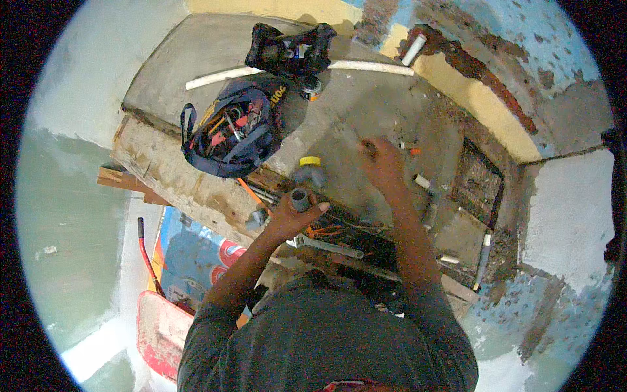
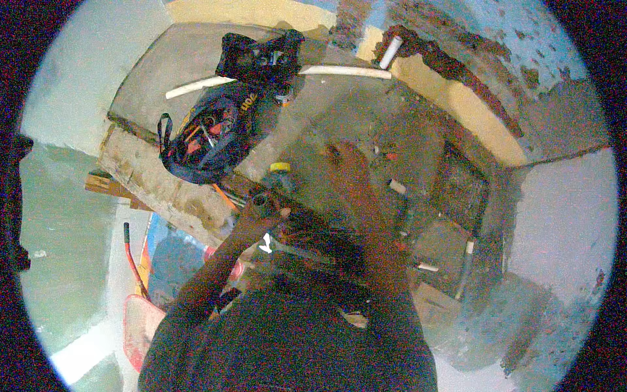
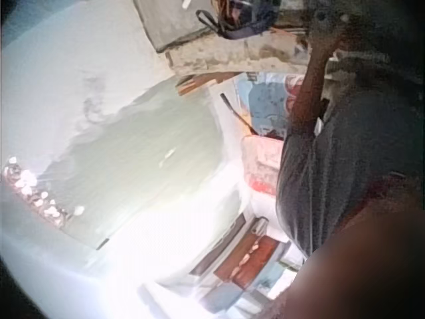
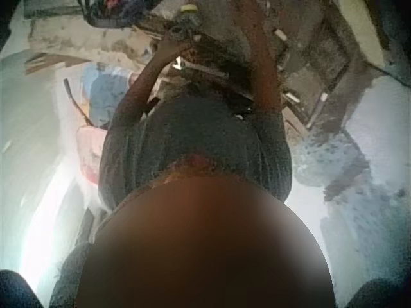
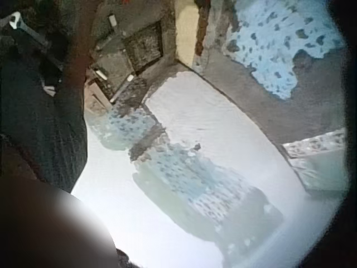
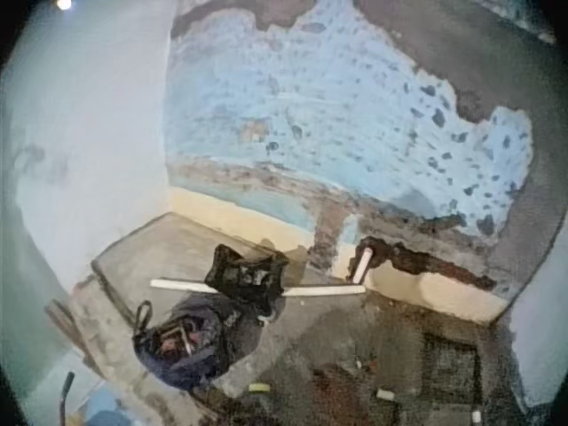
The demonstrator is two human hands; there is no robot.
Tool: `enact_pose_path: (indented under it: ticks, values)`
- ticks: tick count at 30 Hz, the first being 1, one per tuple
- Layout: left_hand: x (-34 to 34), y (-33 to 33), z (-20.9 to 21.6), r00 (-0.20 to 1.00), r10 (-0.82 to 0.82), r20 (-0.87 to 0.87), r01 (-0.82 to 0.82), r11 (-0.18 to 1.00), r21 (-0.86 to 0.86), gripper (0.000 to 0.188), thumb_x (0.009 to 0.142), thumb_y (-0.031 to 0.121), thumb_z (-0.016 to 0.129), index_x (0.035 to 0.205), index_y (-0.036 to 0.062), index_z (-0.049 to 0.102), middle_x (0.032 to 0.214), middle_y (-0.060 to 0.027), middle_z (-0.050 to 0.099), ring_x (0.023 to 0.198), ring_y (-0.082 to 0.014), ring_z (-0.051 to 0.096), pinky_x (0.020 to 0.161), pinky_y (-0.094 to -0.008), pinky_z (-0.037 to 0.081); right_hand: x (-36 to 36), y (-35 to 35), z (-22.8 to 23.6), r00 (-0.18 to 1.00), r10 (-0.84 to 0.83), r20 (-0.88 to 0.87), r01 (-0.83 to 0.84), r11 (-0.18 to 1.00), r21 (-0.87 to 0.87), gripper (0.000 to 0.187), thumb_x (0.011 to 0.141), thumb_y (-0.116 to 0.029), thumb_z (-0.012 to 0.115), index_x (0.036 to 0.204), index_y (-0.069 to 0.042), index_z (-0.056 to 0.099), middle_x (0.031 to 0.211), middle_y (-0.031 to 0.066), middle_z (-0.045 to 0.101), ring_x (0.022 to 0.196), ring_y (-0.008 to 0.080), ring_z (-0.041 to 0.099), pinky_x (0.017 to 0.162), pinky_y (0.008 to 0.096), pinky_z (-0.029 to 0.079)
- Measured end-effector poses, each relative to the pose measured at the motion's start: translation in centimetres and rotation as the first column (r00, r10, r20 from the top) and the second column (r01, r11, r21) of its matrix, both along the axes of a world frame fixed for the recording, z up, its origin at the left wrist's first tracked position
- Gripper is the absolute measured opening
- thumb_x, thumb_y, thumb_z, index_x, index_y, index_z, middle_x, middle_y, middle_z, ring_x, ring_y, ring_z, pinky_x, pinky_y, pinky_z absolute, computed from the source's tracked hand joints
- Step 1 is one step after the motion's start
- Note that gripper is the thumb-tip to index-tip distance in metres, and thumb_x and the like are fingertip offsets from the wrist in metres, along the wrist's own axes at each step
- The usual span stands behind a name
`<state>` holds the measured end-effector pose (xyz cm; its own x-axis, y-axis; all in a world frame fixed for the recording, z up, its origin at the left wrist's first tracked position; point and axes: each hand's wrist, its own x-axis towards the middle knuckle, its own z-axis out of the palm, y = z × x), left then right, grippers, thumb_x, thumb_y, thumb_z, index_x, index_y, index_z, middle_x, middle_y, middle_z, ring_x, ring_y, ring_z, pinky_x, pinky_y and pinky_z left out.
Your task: The person assembles PVC pipes and fittings on a wooden workbench. They apply glue to the ends of the pipes and fittings, then connect them together. The person also measures and cuts a pipe using a saw.
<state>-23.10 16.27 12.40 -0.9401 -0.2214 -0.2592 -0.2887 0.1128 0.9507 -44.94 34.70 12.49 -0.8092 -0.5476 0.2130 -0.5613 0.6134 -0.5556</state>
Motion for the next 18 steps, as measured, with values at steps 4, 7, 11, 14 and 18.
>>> enact_pose_path:
  ticks: [4,7,11,14,18]
  values:
    - [0.2,-3.0,-1.1,0.994,0.068,-0.089,-0.073,0.996,-0.055,0.023,0.092,0.027,0.081,0.093,0.0079,0.069,0.085,0.0001,0.069,0.079,-0.0115,0.063,0.074,-0.0300,0.052,-8.7,-15.7,-2.6,0.989,0.034,-0.143,-0.008,0.984,0.181,0.047,0.092,-0.041,0.072,0.119,-0.003,0.070,0.114,0.0220,0.071,0.103,0.0424,0.069,0.093,0.0509,0.055]
    - [-0.7,-4.7,-1.7,0.990,0.039,-0.139,-0.069,0.974,-0.216,0.020,0.093,0.024,0.080,0.100,0.0063,0.072,0.090,-0.0041,0.073,0.083,-0.0149,0.067,0.078,-0.0311,0.055,-12.0,-21.4,-4.3,0.968,0.091,-0.232,-0.020,0.956,0.292,0.060,0.089,-0.047,0.075,0.126,-0.001,0.066,0.122,0.0245,0.069,0.111,0.0453,0.067,0.097,0.0521,0.054]
    - [-3.2,-5.9,-1.7,0.989,0.125,-0.084,-0.123,0.992,0.025,0.023,0.093,0.023,0.080,0.100,0.0033,0.071,0.093,-0.0089,0.075,0.086,-0.0172,0.070,0.080,-0.0324,0.056,-14.0,-23.8,-5.4,0.996,0.087,-0.023,-0.066,0.875,0.479,0.059,0.085,-0.049,0.078,0.115,0.001,0.070,0.112,0.0233,0.072,0.106,0.0424,0.070,0.091,0.0521,0.056]
    - [-5.8,-6.5,-1.8,0.982,0.140,-0.123,-0.153,0.984,-0.097,0.027,0.091,0.024,0.082,0.103,0.0022,0.071,0.096,-0.0120,0.075,0.090,-0.0206,0.071,0.080,-0.0336,0.057,-13.8,-23.1,-5.0,0.992,0.127,-0.010,-0.104,0.853,0.511,0.058,0.083,-0.048,0.079,0.114,0.000,0.069,0.103,0.0216,0.074,0.101,0.0406,0.071,0.088,0.0511,0.058]
    - [-9.9,-7.7,-2.9,0.937,0.180,-0.300,-0.284,0.892,-0.351,0.037,0.085,0.024,0.085,0.113,0.0043,0.072,0.107,-0.0172,0.074,0.100,-0.0307,0.072,0.084,-0.0385,0.058,-10.4,-17.2,-3.0,0.994,0.052,-0.096,-0.008,0.912,0.409,0.056,0.080,-0.045,0.080,0.115,-0.003,0.067,0.102,0.0212,0.074,0.098,0.0400,0.072,0.086,0.0503,0.058]
